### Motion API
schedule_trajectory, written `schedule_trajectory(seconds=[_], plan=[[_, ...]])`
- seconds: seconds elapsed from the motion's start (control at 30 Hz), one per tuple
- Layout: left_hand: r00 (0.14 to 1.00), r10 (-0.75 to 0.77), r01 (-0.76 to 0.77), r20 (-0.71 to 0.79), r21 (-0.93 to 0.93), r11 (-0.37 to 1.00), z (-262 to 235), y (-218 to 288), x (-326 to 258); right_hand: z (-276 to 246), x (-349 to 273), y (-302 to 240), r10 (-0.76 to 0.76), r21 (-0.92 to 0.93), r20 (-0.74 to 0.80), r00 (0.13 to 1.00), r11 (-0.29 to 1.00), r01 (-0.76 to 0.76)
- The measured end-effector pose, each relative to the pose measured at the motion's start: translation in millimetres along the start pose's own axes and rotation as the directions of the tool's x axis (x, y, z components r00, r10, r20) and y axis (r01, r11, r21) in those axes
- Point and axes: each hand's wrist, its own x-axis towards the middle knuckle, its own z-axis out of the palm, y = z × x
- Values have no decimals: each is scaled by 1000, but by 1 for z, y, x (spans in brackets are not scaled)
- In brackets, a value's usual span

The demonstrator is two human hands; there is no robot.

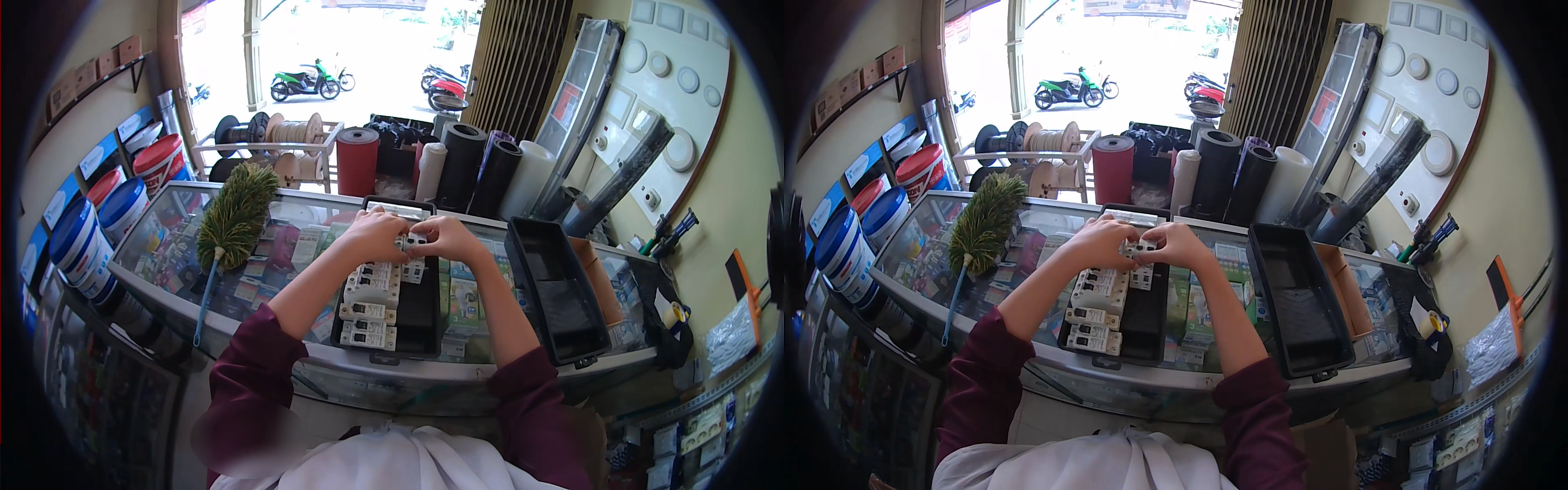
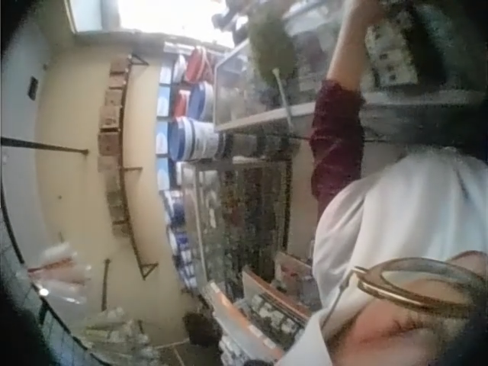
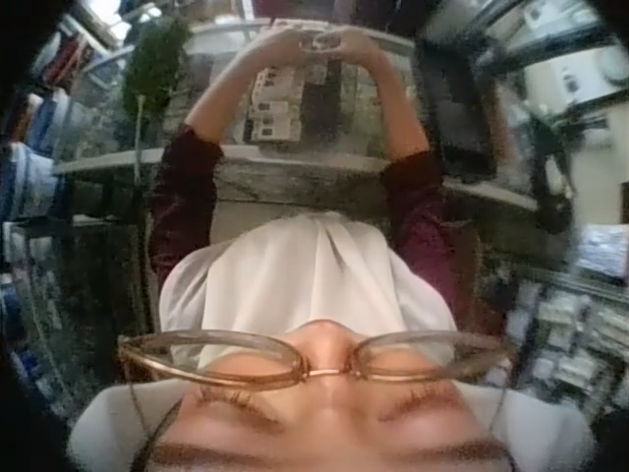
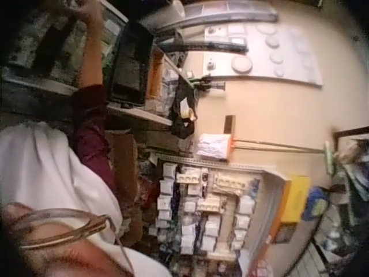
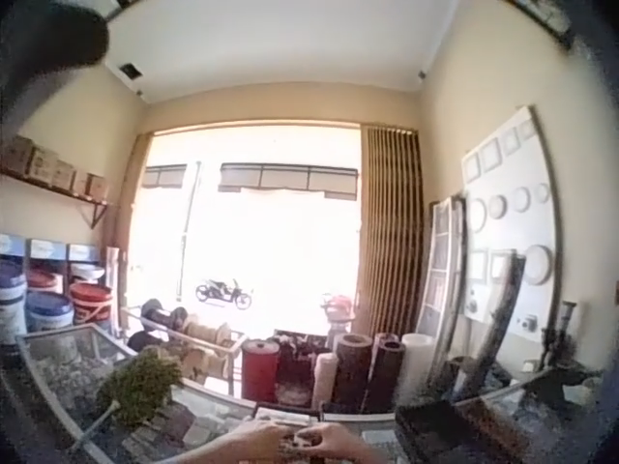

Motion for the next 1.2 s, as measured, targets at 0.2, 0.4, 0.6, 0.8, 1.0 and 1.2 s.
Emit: schedule_trajectory(seconds=[0.2, 0.4, 0.6, 0.8, 1.0, 1.2], plan=[[997, 19, -17, 70, -20, 1000, -4, -2, 6, -2, -5, 0, 57, 19, 77, 995, 998, -58], [993, 61, -56, 100, -53, 997, -8, -11, 10, -5, -9, 8, 110, 90, 131, 985, 988, -123], [992, 75, -66, 105, -85, 994, -3, -20, 14, 1, -22, -7, 81, -9, 116, 990, 997, -80], [990, 107, -95, 91, -123, 988, 7, -21, 22, 5, -17, -13, 127, -143, 123, 984, 984, -109], [988, 89, -73, 127, -132, 989, 6, -18, 26, 6, -18, -18, 115, -216, 75, 991, 972, -97], [988, 67, -49, 136, -130, 990, 8, -16, 27, 9, -22, -13, 91, -197, 31, 995, 977, -83]])
